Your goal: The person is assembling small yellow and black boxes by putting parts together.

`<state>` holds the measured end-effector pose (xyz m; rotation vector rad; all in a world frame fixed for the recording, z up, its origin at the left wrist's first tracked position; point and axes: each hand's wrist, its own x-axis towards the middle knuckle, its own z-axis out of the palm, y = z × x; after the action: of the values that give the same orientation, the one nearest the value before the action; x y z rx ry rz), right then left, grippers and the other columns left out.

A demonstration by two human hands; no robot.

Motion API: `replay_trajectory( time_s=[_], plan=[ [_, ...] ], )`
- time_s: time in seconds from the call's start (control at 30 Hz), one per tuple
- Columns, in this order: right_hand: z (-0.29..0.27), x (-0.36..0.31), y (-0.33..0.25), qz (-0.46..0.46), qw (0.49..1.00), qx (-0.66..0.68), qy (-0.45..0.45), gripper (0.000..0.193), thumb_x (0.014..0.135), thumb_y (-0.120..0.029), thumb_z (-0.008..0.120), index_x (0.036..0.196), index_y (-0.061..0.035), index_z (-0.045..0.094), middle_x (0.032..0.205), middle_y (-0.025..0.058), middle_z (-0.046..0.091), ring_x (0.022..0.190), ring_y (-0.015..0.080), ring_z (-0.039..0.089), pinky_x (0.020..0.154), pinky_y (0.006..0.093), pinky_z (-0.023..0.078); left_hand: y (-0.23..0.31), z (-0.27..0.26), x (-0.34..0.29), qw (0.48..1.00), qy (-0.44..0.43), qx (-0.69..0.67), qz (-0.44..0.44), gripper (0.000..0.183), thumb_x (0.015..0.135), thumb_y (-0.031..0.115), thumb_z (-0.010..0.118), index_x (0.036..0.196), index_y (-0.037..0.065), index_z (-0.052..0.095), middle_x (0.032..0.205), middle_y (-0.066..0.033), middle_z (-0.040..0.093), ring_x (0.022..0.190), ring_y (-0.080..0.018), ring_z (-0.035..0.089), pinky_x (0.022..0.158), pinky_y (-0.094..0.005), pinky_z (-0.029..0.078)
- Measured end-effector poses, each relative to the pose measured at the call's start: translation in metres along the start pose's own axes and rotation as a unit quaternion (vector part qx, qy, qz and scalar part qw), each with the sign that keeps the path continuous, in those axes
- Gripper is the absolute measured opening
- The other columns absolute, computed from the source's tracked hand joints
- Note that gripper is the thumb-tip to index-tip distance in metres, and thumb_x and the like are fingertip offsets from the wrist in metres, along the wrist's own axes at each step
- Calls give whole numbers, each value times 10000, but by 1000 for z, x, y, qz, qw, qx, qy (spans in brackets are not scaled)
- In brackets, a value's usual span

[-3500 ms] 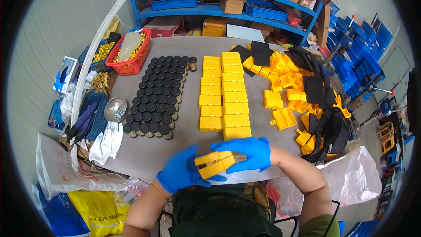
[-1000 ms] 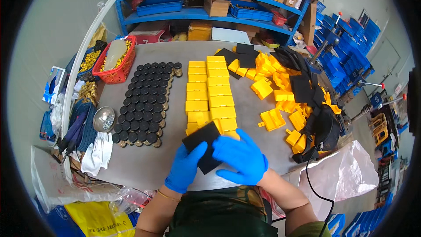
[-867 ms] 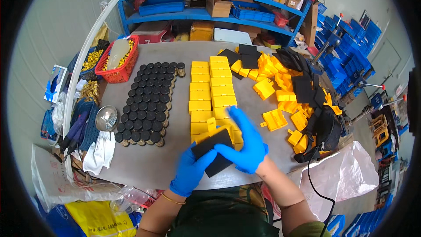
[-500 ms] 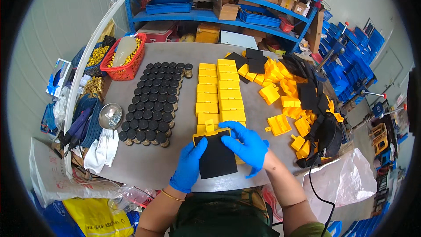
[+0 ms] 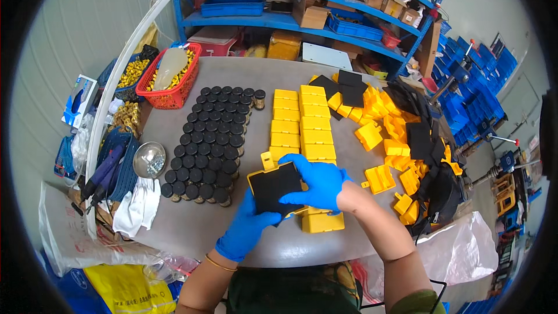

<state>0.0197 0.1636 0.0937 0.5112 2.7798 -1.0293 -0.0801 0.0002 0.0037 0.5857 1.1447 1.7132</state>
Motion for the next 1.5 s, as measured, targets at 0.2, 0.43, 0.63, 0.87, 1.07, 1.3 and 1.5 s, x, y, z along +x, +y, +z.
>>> replay_trajectory(
  time_s=[0.2, 0.43, 0.63, 0.87, 1.07, 1.3, 1.5],
  plan=[
    [-16, 92, 20, 31, 991, 118, 61, 480, 883, -391, 535, 1263, -100, 490, 1081, 137, 616, 1006, 308, 586, 877, 371, 468, -13, -19, 2, 989, 59, -136, -22, 529, 750, -38, 541, 1262, 57, 449, 1178, -142, 548, 1054, -291, 572, 789, -386, 544],
    [1, 246, 91, 25, 926, -269, 262, 429, 942, -346, 386, 1340, -187, 413, 1328, 170, 442, 1165, 326, 482, 992, 495, 356, -7, -19, -5, 943, 116, -290, -117, 404, 889, 292, 504, 1220, 59, 495, 1158, -142, 579, 992, -279, 607, 718, -440, 558],
    [-2, 254, 80, 48, 938, -295, 177, 367, 885, -338, 491, 1195, -145, 528, 1118, 145, 597, 1061, 312, 544, 963, 460, 376, -8, -17, -6, 980, 87, -108, -141, 455, 914, 355, 470, 1264, 66, 471, 1133, -106, 609, 951, -242, 632, 703, -422, 553],
    [1, 134, 51, -155, 955, 8, 254, 329, 796, -247, 615, 1093, -109, 587, 955, 157, 635, 936, 326, 591, 840, 401, 459, -21, -18, 2, 978, 98, -123, -136, 431, 898, 328, 529, 1236, 62, 492, 1088, -109, 617, 971, -242, 623, 715, -372, 547],
    [37, 4, 39, -258, 949, 155, 90, 358, 803, -175, 638, 1149, -103, 584, 1181, 89, 563, 1157, 294, 475, 977, 409, 382, -10, -6, -9, 954, 29, -287, -84, 641, 725, 8, 713, 1286, 42, 404, 1194, -115, 543, 1081, -222, 557, 840, -374, 517],
    [51, -52, 36, -105, 920, 373, 61, 707, 806, -136, 674, 1406, -128, 300, 1310, 154, 467, 1290, 303, 337, 1018, 436, 354, -2, 20, -37, 985, -42, -154, -65, 600, 809, 227, 578, 1342, 61, 358, 1266, -155, 500, 1103, -296, 550, 822, -443, 532],
    [54, -56, 44, -139, 875, 453, -97, 740, 814, -125, 675, 1418, -108, 247, 1301, 133, 482, 1144, 211, 507, 1001, 348, 375, 3, 23, -57, 989, -91, -74, -94, 566, 854, 103, 537, 1376, 89, 316, 1289, -117, 457, 1140, -245, 518, 861, -407, 522]
  ],
)
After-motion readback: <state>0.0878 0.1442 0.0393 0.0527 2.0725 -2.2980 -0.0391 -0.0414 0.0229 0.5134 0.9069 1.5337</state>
